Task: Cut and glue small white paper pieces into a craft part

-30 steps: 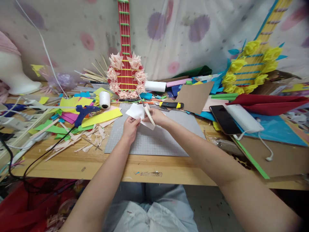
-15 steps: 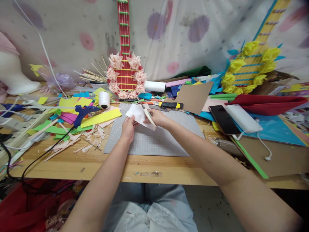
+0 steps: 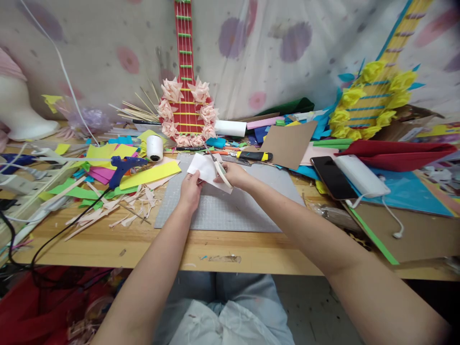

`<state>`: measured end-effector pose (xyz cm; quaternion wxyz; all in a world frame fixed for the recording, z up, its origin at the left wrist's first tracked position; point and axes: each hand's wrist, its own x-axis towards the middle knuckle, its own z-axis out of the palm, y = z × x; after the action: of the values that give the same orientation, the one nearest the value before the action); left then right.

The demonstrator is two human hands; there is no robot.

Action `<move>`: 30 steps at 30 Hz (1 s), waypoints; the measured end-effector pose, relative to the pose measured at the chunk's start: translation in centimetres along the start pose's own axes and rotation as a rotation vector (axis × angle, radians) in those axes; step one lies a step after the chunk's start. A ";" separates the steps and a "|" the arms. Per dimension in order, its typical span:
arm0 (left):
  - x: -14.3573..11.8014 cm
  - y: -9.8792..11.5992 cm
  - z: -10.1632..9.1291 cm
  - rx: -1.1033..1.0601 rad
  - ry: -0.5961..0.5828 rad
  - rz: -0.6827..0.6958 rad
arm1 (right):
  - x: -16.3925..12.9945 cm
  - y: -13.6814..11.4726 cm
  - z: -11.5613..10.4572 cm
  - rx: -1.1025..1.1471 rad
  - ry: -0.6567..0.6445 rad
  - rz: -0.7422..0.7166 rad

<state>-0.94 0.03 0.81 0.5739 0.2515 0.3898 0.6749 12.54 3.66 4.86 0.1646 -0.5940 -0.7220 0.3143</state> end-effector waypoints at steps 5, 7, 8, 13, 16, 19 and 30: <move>-0.1 0.0 0.0 0.064 -0.013 0.026 | 0.0 0.0 -0.1 0.002 -0.002 0.002; 0.0 -0.2 -0.2 0.088 -0.001 0.033 | 0.0 0.0 -0.1 -0.002 -0.005 0.002; 0.1 -0.3 -0.3 0.097 0.004 0.037 | 0.0 0.0 -0.1 -0.003 -0.007 0.002; 0.4 -0.7 -0.7 0.139 0.012 0.072 | 0.0 0.1 -0.1 -0.007 -0.028 -0.016; 0.2 -0.5 -0.5 0.133 0.034 0.078 | -0.1 0.5 -0.6 0.030 -0.095 -0.120; -0.2 0.1 -0.2 0.102 0.037 0.064 | -0.3 1.3 -1.9 0.067 -0.167 -0.249; -0.3 0.1 -0.2 0.092 0.009 0.120 | -2.2 5.6 -8.2 0.185 -0.733 -0.072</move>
<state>-1.07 -0.31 0.81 0.5184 0.2975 0.4071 0.6906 22.28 4.17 7.64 -0.0408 -0.3989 -0.7221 0.5637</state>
